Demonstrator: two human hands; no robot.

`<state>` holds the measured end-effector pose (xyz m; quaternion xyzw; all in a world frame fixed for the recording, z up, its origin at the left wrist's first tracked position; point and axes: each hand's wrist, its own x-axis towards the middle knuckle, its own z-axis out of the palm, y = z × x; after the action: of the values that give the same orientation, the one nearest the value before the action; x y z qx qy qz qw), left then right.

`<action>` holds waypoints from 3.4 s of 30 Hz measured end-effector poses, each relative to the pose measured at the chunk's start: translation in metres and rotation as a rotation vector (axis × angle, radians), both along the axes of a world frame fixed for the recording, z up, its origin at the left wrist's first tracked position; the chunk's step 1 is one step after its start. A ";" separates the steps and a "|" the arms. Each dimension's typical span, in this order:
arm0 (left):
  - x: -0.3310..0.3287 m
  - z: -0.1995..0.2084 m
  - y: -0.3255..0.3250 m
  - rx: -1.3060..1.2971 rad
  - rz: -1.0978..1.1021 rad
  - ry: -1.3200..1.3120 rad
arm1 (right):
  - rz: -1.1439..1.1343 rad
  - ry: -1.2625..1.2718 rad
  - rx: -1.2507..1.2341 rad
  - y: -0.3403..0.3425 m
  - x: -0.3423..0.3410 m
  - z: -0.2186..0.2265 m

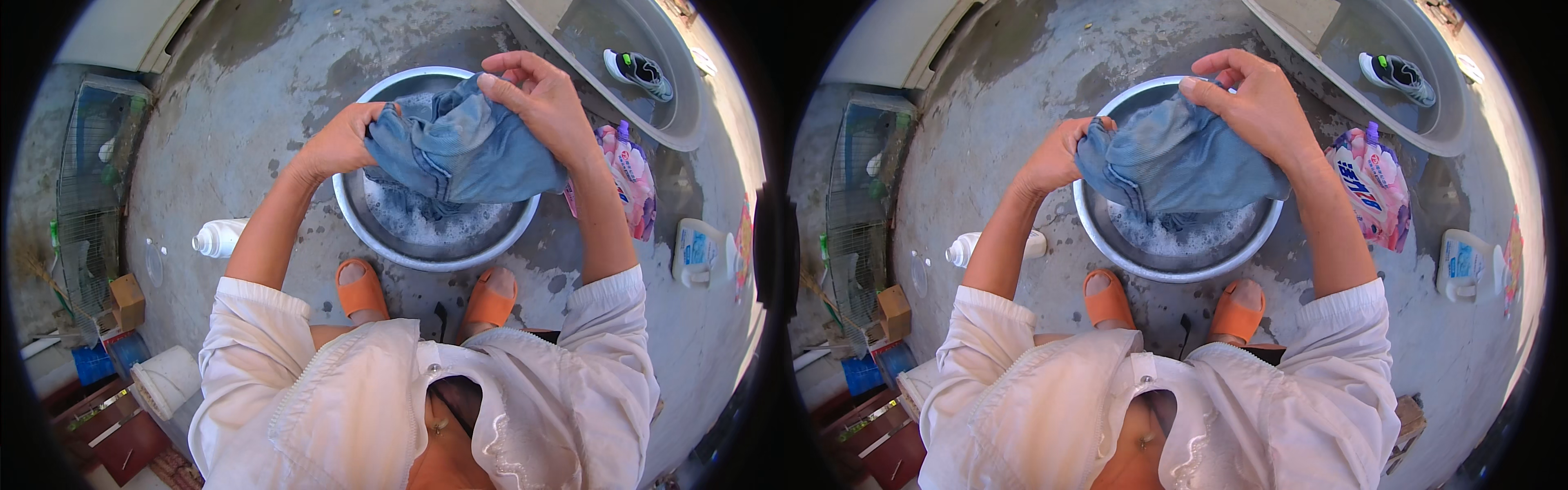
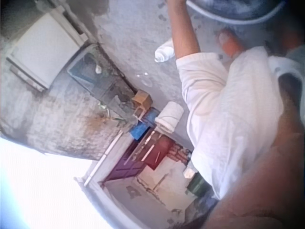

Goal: The person is hand-washing a blue garment in a basin of soapy water by scrubbing the fabric and wringing it out.

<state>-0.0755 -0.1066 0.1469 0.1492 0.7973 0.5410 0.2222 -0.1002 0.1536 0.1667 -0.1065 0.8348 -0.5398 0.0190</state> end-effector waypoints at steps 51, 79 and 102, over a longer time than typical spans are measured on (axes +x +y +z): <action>0.002 -0.175 0.007 -0.360 -0.437 -0.112 | -0.079 -0.994 -0.081 -0.050 -0.015 -0.184; -0.019 -0.025 0.001 0.696 0.224 -0.428 | 0.117 0.040 0.159 -0.040 0.006 -0.127; -0.074 -0.122 0.063 1.295 0.723 -0.523 | -0.327 0.044 0.041 -0.122 0.004 -0.051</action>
<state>-0.1499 -0.0431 0.0245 -0.1520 0.2445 0.9542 0.0815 -0.0966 0.0311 0.1158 0.0191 0.8520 -0.5161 -0.0853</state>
